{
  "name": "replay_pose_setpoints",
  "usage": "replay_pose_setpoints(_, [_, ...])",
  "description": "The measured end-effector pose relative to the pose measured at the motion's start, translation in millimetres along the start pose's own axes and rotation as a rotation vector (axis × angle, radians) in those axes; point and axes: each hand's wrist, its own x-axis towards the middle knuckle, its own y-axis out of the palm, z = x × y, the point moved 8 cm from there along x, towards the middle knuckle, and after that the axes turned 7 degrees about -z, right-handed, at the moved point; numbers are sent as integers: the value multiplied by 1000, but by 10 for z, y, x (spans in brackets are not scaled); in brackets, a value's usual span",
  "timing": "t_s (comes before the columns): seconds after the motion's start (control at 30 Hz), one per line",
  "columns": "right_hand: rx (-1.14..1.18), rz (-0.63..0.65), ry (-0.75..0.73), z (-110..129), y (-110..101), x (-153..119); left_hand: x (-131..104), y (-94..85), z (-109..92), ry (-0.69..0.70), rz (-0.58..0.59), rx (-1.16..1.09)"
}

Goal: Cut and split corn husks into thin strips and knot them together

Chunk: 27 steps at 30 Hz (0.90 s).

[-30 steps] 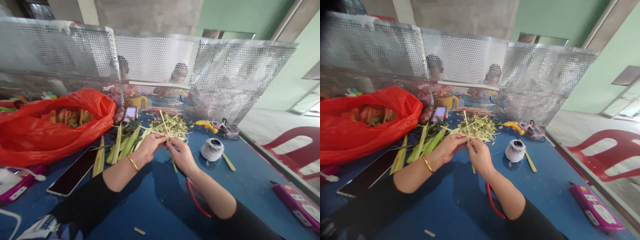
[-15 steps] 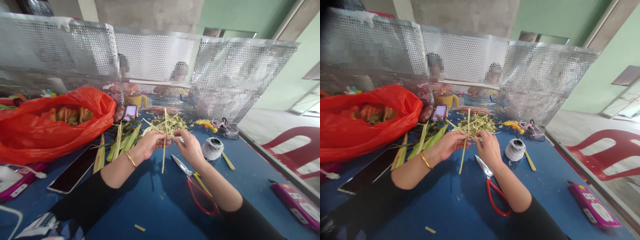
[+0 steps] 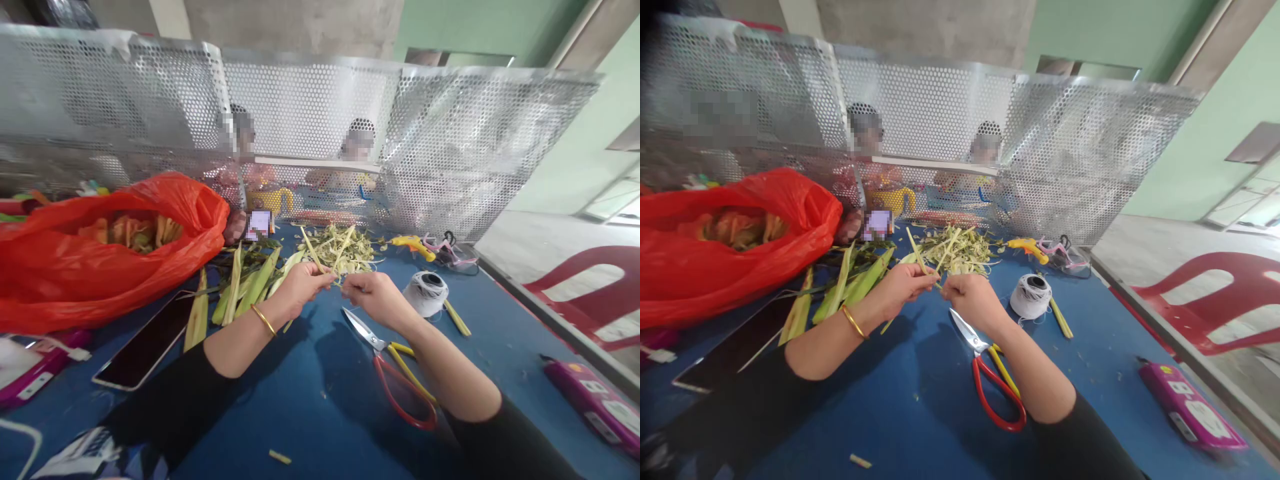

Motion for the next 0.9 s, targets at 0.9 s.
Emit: replay_pose_setpoints(0.9, [12,-210,91,-5,169,-84,-58,118,32,-3,23,-299])
